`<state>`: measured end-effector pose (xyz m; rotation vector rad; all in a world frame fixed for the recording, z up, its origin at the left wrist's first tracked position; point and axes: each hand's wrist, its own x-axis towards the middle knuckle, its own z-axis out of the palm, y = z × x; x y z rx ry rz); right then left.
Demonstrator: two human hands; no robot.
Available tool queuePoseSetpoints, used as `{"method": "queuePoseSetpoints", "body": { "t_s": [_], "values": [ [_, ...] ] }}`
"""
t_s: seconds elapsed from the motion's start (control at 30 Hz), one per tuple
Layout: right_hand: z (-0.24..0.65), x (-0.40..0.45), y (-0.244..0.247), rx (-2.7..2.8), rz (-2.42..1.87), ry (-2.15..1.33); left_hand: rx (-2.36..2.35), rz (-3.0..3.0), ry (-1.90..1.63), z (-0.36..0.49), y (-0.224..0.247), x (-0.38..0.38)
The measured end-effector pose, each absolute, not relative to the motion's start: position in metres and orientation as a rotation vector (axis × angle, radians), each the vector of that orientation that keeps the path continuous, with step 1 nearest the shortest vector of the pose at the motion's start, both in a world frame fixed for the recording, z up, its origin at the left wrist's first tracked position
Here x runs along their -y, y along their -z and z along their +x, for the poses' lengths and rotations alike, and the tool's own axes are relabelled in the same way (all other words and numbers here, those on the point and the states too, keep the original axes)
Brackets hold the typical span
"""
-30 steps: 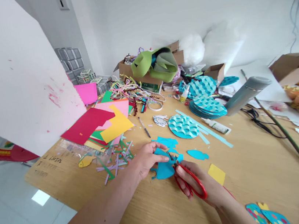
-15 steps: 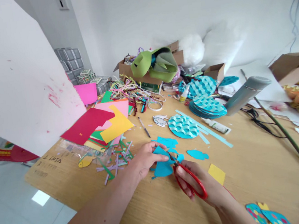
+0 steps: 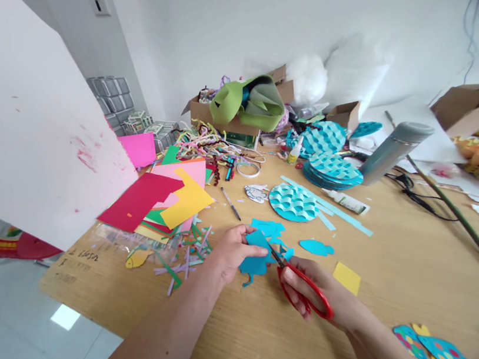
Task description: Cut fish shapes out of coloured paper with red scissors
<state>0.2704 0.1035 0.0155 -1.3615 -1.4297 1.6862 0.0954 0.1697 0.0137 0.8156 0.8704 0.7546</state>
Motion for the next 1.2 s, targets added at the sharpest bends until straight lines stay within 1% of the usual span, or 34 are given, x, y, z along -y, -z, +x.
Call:
{"method": "queuePoseSetpoints", "body": {
  "t_s": [0.37, 0.87, 1.2],
  "values": [
    [0.2717, -0.1048, -0.0160, 1.532, -1.275, -1.688, -0.898, 0.852, -0.742, 0.0946, -0.0131, -0.1702],
    [0.2732, -0.1058, -0.0114, 1.494, -1.284, -1.716, -0.910, 0.903, -0.751, 0.0942, -0.0100, -0.1697],
    [0.2710, -0.1041, -0.0167, 1.460, -1.337, -1.663, -0.857, 0.860, -0.732, 0.0937, -0.0143, -0.1695]
  ]
}}
